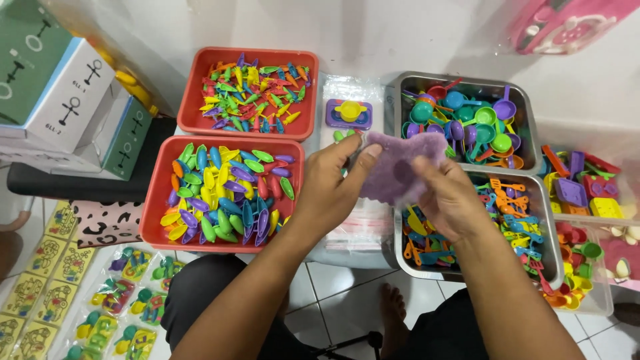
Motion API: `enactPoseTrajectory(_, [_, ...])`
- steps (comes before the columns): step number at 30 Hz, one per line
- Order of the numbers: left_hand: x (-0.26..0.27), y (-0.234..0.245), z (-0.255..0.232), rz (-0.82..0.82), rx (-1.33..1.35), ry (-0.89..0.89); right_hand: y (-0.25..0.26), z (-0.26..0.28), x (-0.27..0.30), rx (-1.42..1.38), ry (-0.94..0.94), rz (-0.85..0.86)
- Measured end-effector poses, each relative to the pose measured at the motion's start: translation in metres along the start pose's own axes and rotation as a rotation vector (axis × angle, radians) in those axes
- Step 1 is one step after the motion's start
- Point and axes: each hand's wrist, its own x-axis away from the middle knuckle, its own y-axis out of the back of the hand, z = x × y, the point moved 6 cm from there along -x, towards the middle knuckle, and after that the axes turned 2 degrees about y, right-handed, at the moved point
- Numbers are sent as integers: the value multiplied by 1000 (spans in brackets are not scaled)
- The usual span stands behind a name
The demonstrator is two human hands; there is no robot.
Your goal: Cleaning small plastic toy components with a cloth and packing them into bags and small containers.
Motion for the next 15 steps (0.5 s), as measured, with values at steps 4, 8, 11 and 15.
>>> enactPoseTrajectory(4, [2,3,15,8,105,73,-22,17,5,106,17,-29])
enactPoseTrajectory(8, [2,9,22,-10,326,152,-19,24,6,209,77,-49])
enactPoseTrajectory(11, [4,10,25,12,424,212,-15,27,5,267,139,-52])
enactPoseTrajectory(15, [6,21,9,-40,338,239,-20,30,4,283,159,-48])
